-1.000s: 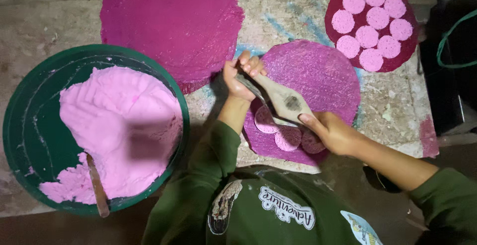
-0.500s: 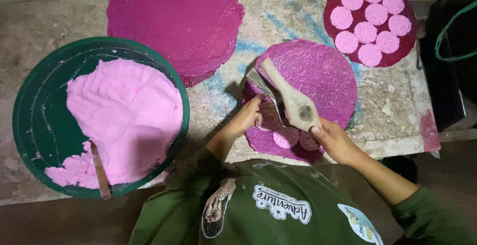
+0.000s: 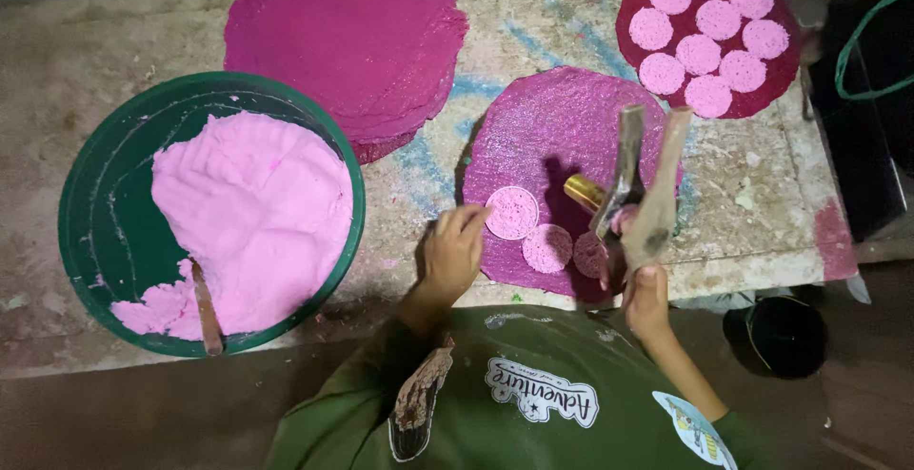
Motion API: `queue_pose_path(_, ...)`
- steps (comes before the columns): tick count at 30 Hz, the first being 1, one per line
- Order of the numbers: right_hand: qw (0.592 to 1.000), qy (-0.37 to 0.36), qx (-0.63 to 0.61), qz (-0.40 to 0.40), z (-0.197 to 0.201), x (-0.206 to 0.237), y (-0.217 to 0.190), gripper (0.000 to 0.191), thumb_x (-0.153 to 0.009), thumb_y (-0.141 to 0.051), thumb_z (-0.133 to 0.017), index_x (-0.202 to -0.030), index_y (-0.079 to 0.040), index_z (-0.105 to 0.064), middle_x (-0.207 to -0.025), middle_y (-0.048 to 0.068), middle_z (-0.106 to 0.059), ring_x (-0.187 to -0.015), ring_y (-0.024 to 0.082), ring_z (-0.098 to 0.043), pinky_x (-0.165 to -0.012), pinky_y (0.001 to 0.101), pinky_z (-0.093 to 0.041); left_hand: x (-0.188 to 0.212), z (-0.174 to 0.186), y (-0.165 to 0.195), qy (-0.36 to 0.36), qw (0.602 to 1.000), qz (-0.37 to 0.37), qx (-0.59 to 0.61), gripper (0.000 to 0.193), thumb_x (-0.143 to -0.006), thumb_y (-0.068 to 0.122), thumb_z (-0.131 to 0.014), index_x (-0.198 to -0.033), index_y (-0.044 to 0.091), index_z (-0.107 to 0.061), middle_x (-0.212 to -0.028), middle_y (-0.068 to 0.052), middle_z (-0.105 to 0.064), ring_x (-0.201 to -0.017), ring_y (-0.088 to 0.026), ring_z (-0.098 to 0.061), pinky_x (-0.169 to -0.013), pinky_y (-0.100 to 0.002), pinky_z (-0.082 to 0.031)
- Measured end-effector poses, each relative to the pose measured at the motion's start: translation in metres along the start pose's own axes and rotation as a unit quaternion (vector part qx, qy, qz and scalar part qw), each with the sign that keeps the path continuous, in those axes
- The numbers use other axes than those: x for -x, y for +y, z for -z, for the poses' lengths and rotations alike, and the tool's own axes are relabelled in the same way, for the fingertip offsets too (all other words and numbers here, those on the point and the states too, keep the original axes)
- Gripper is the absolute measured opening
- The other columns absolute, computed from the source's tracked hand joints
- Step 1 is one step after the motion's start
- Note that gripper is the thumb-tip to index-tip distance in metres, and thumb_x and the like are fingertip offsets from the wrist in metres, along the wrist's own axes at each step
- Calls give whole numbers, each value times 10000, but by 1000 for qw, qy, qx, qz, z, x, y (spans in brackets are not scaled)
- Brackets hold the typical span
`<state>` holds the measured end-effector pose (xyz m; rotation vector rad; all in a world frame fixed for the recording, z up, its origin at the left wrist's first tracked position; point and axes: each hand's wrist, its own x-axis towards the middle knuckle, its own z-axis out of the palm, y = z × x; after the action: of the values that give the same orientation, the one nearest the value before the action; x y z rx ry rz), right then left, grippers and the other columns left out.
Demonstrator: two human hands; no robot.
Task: The person scoops pink dough from a large green basin into a wooden hand press and squeezes the press to extrude round dough discs onto a round board. They repeat the cycle, filling boards with discs and moving filled boards aside.
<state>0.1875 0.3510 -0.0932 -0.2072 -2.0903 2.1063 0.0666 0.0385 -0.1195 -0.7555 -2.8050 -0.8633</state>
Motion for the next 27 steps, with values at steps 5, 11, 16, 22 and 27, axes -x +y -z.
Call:
queue_pose_path(5, 996, -6, -88, 23, 1, 13, -7, 833, -1004, -733, -455, -1250, 60, -519, -989, 123, -581, -835, 214, -557, -729, 368, -468, -5, 14, 19, -48, 994, 75, -63, 652, -911, 152, -634, -1531, 84, -442, -1567, -202, -326, -1391, -385, -360, -1147, -549, -320)
queue_pose_path(11, 993, 17, -115, 20, 5, 15, -19, 816, -1008, -716, -467, -1314, 41, -482, -996, 120, -554, -833, 212, -537, -726, 370, -467, -3, 17, 35, -38, 996, 36, -70, 718, -867, 187, -639, -1540, 87, -411, -1625, -209, -266, -1420, -406, -327, -1164, -564, -278)
queue_pose_path(16, 994, 14, -101, 26, 8, 20, -22, 823, -1001, -710, -455, -1346, 36, -476, -1029, 113, -560, -841, 208, -529, -719, 370, -454, 5, 9, 32, -18, 997, 16, -76, 762, -867, 192, -644, -1566, 64, -368, -1634, -221, -238, -1426, -434, -295, -1161, -578, -277)
queue_pose_path(22, 992, 12, -121, 29, 13, 25, -17, 788, -1046, -665, -459, -1355, 60, -477, -1029, 119, -552, -862, 223, -524, -741, 384, -459, 6, 3, 28, 4, 995, -30, -91, 746, -861, 184, -659, -1562, 139, -409, -1629, -218, -238, -1429, -427, -281, -1161, -577, -264)
queue_pose_path(27, 992, 19, -127, 11, 17, 29, -13, 771, -1050, -655, -449, -1334, 61, -484, -1031, 121, -554, -877, 222, -532, -752, 385, -465, 6, 8, 30, 2, 995, -57, -83, 711, -848, 170, -674, -1530, 159, -470, -1639, -171, -271, -1434, -428, -294, -1180, -566, -269)
